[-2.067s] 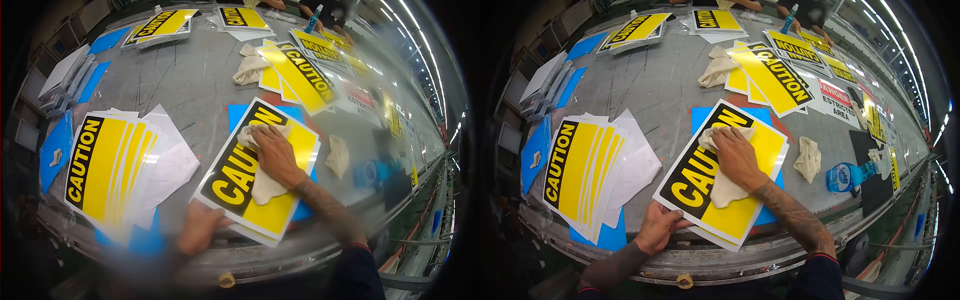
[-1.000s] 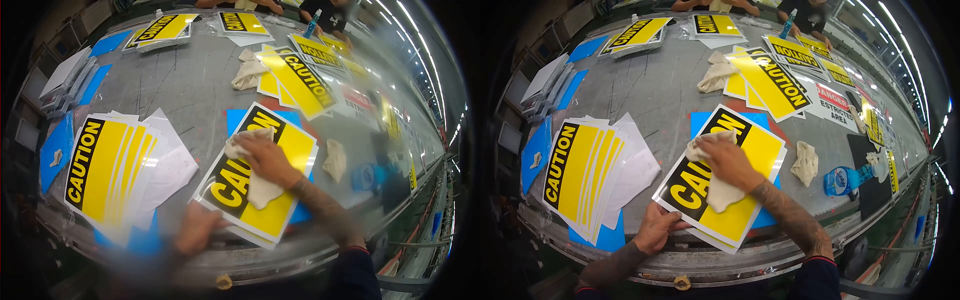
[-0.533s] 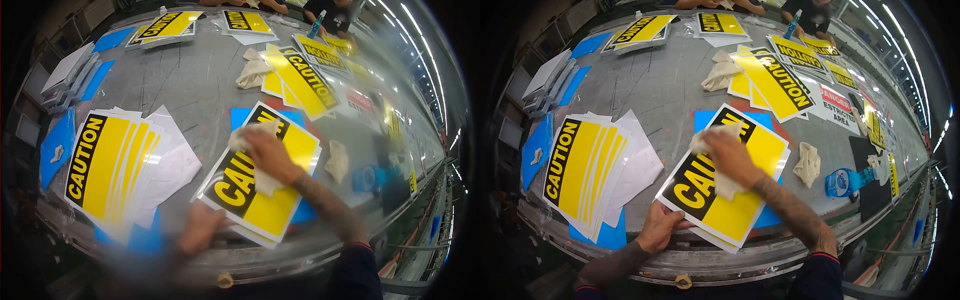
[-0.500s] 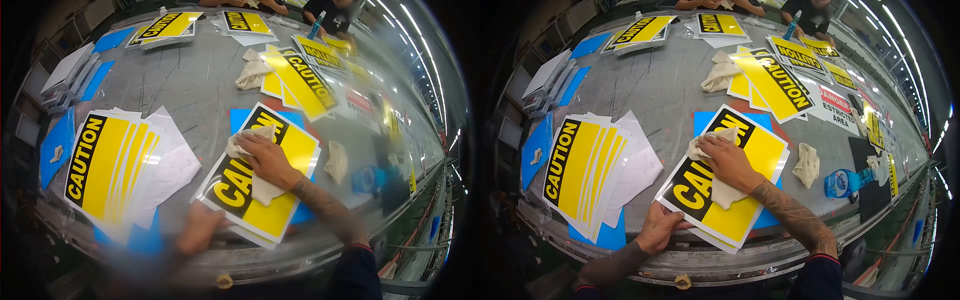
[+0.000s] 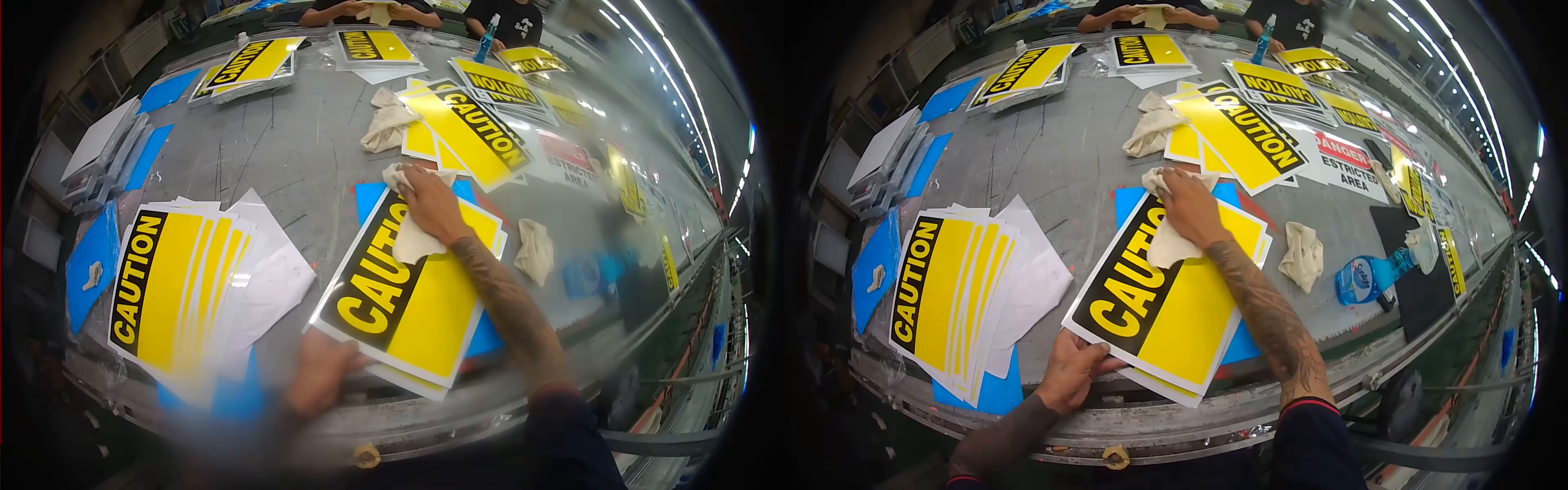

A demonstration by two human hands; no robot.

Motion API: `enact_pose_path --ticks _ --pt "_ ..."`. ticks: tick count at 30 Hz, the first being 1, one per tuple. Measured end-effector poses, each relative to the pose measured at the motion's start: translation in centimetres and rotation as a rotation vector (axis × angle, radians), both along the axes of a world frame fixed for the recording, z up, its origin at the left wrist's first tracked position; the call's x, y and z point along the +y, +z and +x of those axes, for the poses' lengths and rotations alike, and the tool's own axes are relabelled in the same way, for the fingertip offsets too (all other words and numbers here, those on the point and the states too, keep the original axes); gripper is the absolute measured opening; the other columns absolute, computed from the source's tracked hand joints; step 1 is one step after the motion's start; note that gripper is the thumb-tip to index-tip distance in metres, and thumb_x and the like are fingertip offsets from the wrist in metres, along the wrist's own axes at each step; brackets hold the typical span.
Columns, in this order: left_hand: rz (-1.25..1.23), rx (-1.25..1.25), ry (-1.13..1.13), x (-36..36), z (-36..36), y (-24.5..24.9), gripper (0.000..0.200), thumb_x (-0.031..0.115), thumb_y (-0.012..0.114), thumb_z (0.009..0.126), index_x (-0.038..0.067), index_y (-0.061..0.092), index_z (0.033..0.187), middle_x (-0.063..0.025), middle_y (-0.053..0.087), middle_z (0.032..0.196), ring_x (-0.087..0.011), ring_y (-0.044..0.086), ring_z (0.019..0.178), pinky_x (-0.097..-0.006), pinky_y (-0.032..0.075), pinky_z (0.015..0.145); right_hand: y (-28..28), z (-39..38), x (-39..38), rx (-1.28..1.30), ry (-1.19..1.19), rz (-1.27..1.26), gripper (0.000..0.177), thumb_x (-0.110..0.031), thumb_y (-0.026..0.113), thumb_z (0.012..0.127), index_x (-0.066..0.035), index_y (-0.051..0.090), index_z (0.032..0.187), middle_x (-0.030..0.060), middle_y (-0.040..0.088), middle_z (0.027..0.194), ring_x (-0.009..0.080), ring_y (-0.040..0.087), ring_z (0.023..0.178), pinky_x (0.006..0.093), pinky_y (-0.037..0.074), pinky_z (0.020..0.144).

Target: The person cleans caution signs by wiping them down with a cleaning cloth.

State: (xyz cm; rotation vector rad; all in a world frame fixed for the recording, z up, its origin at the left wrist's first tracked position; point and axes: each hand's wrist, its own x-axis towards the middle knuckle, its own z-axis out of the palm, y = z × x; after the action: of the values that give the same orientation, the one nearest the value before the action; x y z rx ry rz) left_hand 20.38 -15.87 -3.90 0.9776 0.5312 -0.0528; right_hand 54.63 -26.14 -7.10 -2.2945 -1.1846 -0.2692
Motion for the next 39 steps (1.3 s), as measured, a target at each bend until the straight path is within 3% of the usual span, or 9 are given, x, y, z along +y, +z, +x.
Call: enact_pose_path --ticks 2,8,14,18,22,23,27,31,39 --pt "-0.008 0.030 0.009 0.1 -0.1 -0.4 0.056 -0.012 0.055 0.099 -0.005 0.035 0.151 -0.0205 0.061 0.143 -0.0338 0.071 0.124 -0.0411 0.069 0.096 -0.5 -2.2 0.7 -0.136 0.049 0.085 0.040 -0.017 0.059 0.104 -0.006 0.059 0.142 0.0206 0.065 0.142 0.0426 0.062 0.129 0.0520 0.049 0.108" --pt "-0.002 0.028 -0.015 0.4 0.0 -0.7 0.059 -0.012 0.055 0.097 -0.002 0.038 0.152 -0.0187 0.062 0.143 -0.0325 0.069 0.127 -0.0451 0.068 0.099 1.6 -12.6 -1.6 0.227 0.461 -0.086 0.052 -0.010 0.067 0.098 -0.015 0.059 0.150 0.0140 0.062 0.152 0.0351 0.056 0.145 0.0480 0.042 0.123" --pt "0.015 -0.023 -0.003 0.0 -0.5 -0.7 0.055 -0.013 0.055 0.096 -0.001 0.045 0.149 -0.0168 0.064 0.142 -0.0305 0.069 0.128 -0.0491 0.064 0.104 -0.8 -1.8 -2.2 -0.065 -0.047 0.000 0.047 -0.014 0.057 0.103 -0.006 0.056 0.149 0.0232 0.060 0.151 0.0442 0.055 0.139 0.0494 0.047 0.114" --pt "0.029 0.028 0.031 0.0 -0.3 -0.9 0.055 -0.014 0.054 0.096 -0.002 0.046 0.149 -0.0165 0.065 0.142 -0.0294 0.070 0.127 -0.0484 0.065 0.102 1.0 -13.5 -6.3 -0.033 0.292 0.018 0.050 -0.008 0.063 0.095 -0.005 0.059 0.145 0.0229 0.063 0.145 0.0402 0.059 0.137 0.0515 0.047 0.115" --pt "0.056 0.035 0.001 -0.2 -0.1 -0.3 0.047 -0.012 0.054 0.098 -0.004 0.051 0.145 -0.0160 0.068 0.138 -0.0281 0.071 0.125 -0.0470 0.066 0.101 3.3 -7.4 -12.6 0.327 -0.226 -0.043 0.052 -0.005 0.062 0.098 -0.009 0.057 0.150 0.0191 0.062 0.151 0.0372 0.059 0.141 0.0490 0.046 0.118" --pt "0.062 0.022 0.005 -0.3 -0.2 -0.5 0.047 -0.012 0.054 0.098 -0.004 0.051 0.145 -0.0158 0.068 0.139 -0.0279 0.071 0.125 -0.0465 0.066 0.100 0.9 -5.1 -13.8 -0.105 -0.240 -0.037 0.045 -0.006 0.060 0.098 -0.006 0.061 0.142 0.0186 0.070 0.138 0.0398 0.064 0.131 0.0497 0.051 0.113" --pt "0.061 0.055 0.033 -0.3 0.0 -0.7 0.047 -0.011 0.054 0.098 -0.004 0.051 0.145 -0.0154 0.068 0.139 -0.0274 0.072 0.123 -0.0453 0.067 0.098 2.1 -13.0 -12.1 0.017 0.116 -0.064 0.042 -0.004 0.058 0.101 -0.002 0.059 0.143 0.0221 0.067 0.143 0.0401 0.059 0.139 0.0456 0.048 0.117" --pt "0.082 -0.002 0.025 -0.6 -0.1 -0.3 0.048 -0.012 0.055 0.098 -0.003 0.051 0.145 -0.0152 0.068 0.137 -0.0272 0.073 0.121 -0.0449 0.067 0.097 2.5 -4.7 -15.0 0.157 -0.190 -0.158 0.048 -0.004 0.057 0.101 -0.006 0.057 0.149 0.0218 0.058 0.154 0.0384 0.055 0.144 0.0449 0.045 0.120" --pt "0.083 0.015 0.022 -0.6 -0.2 -0.1 0.047 -0.012 0.055 0.097 -0.004 0.052 0.144 -0.0167 0.068 0.136 -0.0289 0.073 0.122 -0.0447 0.067 0.097 2.2 -10.7 -13.5 0.060 0.149 -0.047 0.042 -0.010 0.059 0.102 -0.012 0.059 0.144 0.0155 0.065 0.145 0.0385 0.062 0.133 0.0505 0.048 0.114"
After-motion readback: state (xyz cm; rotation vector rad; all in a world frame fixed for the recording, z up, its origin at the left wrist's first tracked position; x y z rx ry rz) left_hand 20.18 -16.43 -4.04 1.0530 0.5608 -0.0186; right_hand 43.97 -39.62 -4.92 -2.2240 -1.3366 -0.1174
